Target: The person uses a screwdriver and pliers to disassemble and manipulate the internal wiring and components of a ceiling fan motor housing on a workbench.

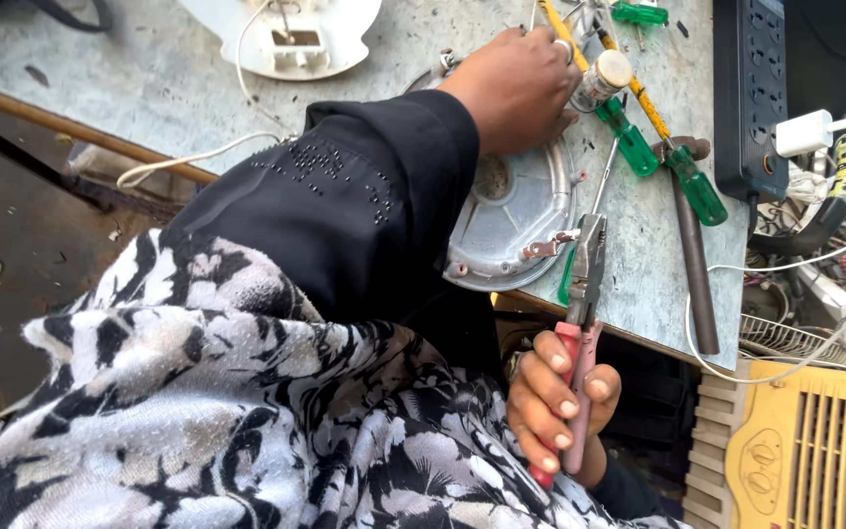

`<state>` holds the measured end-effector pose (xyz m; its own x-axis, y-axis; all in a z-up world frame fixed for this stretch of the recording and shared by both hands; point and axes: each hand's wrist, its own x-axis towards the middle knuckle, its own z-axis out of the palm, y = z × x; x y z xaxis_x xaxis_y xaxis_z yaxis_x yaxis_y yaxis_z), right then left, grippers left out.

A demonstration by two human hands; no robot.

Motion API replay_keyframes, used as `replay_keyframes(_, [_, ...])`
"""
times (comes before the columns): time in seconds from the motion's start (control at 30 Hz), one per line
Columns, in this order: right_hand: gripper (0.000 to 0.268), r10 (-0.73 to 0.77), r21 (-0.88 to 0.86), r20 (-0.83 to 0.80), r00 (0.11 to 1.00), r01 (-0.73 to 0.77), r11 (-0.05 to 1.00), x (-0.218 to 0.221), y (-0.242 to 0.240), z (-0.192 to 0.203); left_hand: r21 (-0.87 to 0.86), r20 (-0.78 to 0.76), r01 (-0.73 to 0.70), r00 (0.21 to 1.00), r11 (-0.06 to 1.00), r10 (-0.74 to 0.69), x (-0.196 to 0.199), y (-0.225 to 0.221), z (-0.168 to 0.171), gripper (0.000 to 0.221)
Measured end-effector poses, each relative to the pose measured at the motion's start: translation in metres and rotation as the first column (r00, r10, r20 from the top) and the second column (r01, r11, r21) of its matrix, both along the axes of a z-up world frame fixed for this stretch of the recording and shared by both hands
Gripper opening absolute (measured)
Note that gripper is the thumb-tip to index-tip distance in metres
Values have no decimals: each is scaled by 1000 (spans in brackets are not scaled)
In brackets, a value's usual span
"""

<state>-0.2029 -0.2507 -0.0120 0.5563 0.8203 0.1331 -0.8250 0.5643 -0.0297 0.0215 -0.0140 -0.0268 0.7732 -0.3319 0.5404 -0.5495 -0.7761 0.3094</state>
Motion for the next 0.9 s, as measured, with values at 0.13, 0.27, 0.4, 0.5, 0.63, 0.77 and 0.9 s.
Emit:
replay_keyframes(0.13, [17, -238, 323, -292, 926, 330, 887, -8, -20, 17, -74, 73, 21, 997, 997, -16, -2, -3, -3, 44])
replay_keyframes(0.27, [43, -193, 43, 96, 977, 189, 981, 2, -29, 49, -13, 0, 31, 1000, 999, -31, 0, 4, 2, 44])
replay_keyframes(0.4, [71, -64, -381, 292, 954, 177, 908, -9, -35, 61, -100, 86, 38, 996, 994, -30, 6, -5, -12, 41])
replay_keyframes(0.5, [85, -32, -597, 261, 965, 187, 780, -17, -31, 56, -135, 125, 38, 992, 990, -21, 13, -10, -20, 43])
replay_keyframes(0.63, [89, -87, -779, 246, 965, 251, 575, -32, -27, 40, -127, 129, 47, 991, 991, -30, 20, -15, -25, 42])
replay_keyframes(0.77, [89, -15, -829, 228, 973, 202, 521, -46, -39, 38, -112, 164, 10, 986, 994, 9, 31, -32, -36, 30])
replay_keyframes(0.9, [89, -15, -914, 304, 953, 296, 276, -52, -41, 41, -158, 240, 8, 970, 987, 31, 41, -41, -43, 27])
